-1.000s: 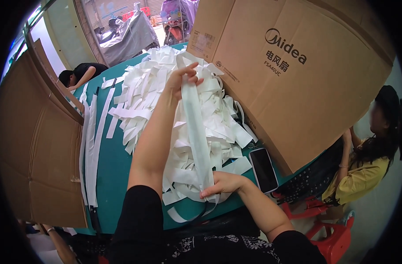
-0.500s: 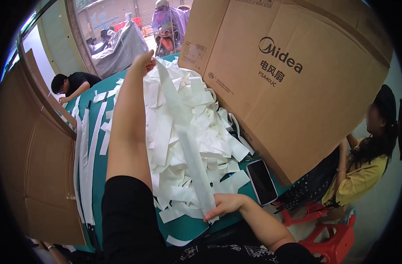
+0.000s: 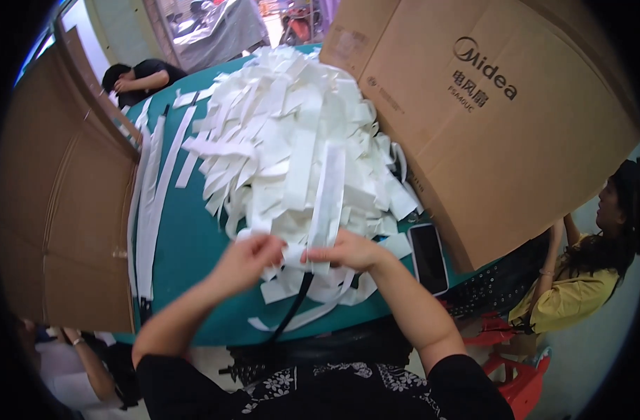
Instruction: Assembling white fabric straps onto black belt bases at a factory workstation.
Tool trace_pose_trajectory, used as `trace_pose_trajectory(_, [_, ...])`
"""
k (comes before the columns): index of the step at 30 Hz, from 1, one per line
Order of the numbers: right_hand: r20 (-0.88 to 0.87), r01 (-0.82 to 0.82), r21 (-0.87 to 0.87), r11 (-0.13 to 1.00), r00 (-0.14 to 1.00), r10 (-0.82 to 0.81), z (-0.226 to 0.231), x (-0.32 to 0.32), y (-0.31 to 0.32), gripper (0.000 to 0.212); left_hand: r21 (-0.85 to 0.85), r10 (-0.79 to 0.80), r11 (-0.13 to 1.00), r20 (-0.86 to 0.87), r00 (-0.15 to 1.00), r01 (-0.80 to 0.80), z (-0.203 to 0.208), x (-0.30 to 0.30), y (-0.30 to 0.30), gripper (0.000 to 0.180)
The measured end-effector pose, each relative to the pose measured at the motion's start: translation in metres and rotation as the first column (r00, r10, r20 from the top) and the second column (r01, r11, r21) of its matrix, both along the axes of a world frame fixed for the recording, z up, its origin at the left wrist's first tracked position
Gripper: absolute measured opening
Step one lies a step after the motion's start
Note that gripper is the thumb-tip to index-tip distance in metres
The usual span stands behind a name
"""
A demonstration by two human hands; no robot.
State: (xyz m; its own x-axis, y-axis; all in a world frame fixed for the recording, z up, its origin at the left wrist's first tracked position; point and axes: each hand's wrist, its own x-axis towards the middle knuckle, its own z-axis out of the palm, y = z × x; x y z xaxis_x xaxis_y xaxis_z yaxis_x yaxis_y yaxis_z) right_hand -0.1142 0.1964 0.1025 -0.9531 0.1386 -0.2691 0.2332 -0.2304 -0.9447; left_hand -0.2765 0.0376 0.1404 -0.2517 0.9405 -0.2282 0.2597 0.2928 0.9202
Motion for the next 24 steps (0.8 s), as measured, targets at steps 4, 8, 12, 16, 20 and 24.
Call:
trace_pose_trajectory(4, [0.001, -0.041, 0.017, 0.999, 0.999, 0.041, 0.02, -0.025, -0.021, 0.024, -0.044, 0.046, 0.999, 0.416, 0.908, -0.03, -0.047, 0.058, -0.101, 0.036])
trace_pose_trajectory(8, [0.037, -0.044, 0.067, 0.997, 0.998, 0.041, 0.0, -0.034, -0.036, 0.024, -0.175, 0.209, 0.976, 0.571, 0.794, -0.131, -0.048, 0.082, -0.126, 0.029])
trace_pose_trajectory(12, [0.057, 0.022, -0.054, 0.998, 0.998, -0.019, -0.02, -0.038, -0.068, 0.029, -0.158, 0.251, 0.966, 0.753, 0.609, -0.203, -0.052, 0.074, -0.139, 0.035])
trace_pose_trajectory(16, [0.115, 0.101, -0.259, 0.961, 0.991, -0.073, -0.035, -0.032, -0.103, 0.025, -0.137, 0.21, 0.976, 0.778, 0.592, -0.167, -0.062, 0.062, -0.132, 0.034])
trace_pose_trajectory(20, [0.08, 0.17, -0.273, 0.947, 0.985, -0.154, -0.031, -0.025, -0.102, 0.024, -0.138, 0.26, 0.963, 0.713, 0.652, -0.233, -0.045, 0.068, -0.129, 0.034])
trace_pose_trajectory(24, [-0.021, 0.08, -0.001, 0.997, 0.997, -0.08, -0.026, -0.024, -0.098, 0.028, -0.179, 0.279, 0.96, 0.614, 0.739, -0.214, -0.054, 0.069, -0.149, 0.031])
